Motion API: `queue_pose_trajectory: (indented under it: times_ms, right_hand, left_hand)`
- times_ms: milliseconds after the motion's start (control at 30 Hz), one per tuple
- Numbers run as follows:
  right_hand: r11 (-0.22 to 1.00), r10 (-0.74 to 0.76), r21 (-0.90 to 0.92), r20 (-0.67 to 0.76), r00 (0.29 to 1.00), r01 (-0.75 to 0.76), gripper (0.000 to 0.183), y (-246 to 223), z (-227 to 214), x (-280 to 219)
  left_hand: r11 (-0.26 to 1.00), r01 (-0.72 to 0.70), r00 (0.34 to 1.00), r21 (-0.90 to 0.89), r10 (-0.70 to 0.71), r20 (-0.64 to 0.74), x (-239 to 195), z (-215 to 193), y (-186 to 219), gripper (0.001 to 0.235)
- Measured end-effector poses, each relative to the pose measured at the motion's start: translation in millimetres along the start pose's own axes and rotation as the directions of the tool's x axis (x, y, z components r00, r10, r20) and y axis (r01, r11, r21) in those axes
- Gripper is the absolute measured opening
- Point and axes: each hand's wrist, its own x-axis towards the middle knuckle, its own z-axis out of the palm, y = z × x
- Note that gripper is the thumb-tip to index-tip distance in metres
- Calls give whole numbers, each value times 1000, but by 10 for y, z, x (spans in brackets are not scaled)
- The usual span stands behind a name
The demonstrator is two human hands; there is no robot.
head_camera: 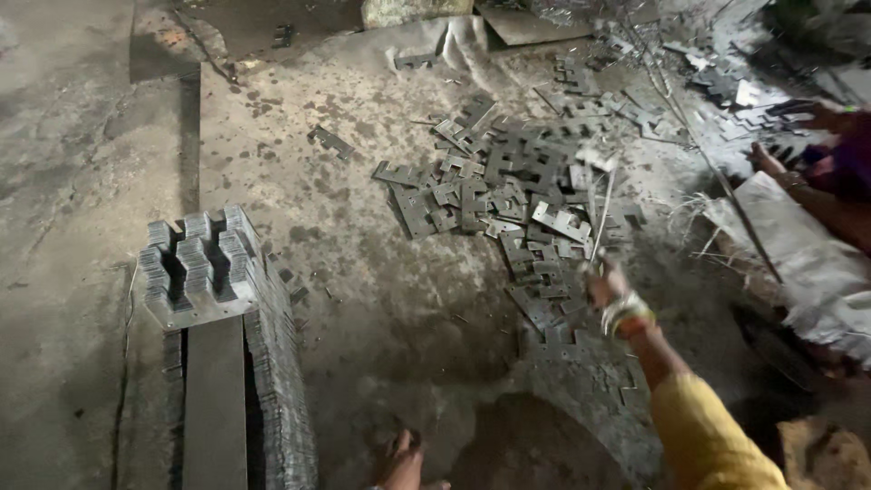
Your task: The person picks up metal E-shaped pieces one by one from a pile on the floor and stacks them vertically onto a metal core structure.
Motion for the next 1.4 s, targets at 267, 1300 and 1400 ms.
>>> queue_pose_trajectory:
  times_ms: [267,1300,1400]
  right_hand:
    - [938,346,-117,288,893,-326,70,-422,-729,-1858]
    - [952,306,170,-470,828,-256,32,335,-729,2331]
    - [948,313,77,-395,864,-308,34,284,-618,2662]
  left_hand:
    - [994,72,987,-83,-83,-141,-437,80,261,104]
    - [981,195,975,25,-191,-115,1043,-478,-50,91]
    - [979,203,974,28,-199,-109,1063,-497,-100,92]
